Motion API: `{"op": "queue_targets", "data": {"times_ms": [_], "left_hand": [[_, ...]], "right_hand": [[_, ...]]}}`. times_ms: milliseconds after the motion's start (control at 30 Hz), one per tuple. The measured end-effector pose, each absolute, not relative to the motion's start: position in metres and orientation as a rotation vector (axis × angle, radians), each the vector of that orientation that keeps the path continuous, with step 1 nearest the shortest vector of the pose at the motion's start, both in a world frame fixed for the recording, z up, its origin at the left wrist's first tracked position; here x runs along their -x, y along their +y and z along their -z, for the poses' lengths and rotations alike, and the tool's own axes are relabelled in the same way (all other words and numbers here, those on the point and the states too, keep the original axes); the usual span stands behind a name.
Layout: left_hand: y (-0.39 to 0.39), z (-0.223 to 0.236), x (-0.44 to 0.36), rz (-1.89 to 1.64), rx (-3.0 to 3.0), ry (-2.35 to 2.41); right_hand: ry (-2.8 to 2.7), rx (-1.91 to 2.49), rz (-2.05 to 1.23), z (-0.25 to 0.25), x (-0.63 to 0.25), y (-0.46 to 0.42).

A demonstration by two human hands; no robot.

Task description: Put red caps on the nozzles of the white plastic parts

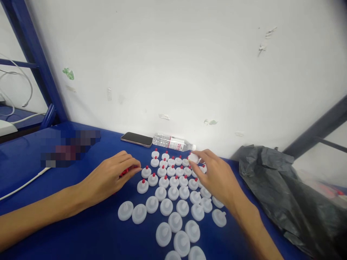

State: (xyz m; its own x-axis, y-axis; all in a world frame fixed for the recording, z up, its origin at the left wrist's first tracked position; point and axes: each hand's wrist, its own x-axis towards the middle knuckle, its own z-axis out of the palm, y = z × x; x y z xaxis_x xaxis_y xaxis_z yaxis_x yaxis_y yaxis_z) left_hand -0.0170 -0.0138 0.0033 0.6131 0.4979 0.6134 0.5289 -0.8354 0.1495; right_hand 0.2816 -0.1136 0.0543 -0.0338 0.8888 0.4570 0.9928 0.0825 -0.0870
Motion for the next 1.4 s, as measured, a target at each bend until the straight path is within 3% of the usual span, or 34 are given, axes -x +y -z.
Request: {"op": "queue_targets", "data": {"times_ms": [333, 733, 1400], "left_hand": [[-0.038, -0.008, 0.008, 1.455, 2.847, -0.736], [-0.039, 0.007, 0.011, 1.218, 2.933, -0.443], [-0.043, -0.001, 0.003, 1.32, 2.9, -0.469]], "right_hand": [[-2.3, 1.489, 0.275, -0.038, -0.231, -0.117], [-2.319, 1.248, 0.365, -0.031, -0.213, -0.123], [-2.292, 1.187, 0.386, -0.034, -0.21, -0.128]]}}
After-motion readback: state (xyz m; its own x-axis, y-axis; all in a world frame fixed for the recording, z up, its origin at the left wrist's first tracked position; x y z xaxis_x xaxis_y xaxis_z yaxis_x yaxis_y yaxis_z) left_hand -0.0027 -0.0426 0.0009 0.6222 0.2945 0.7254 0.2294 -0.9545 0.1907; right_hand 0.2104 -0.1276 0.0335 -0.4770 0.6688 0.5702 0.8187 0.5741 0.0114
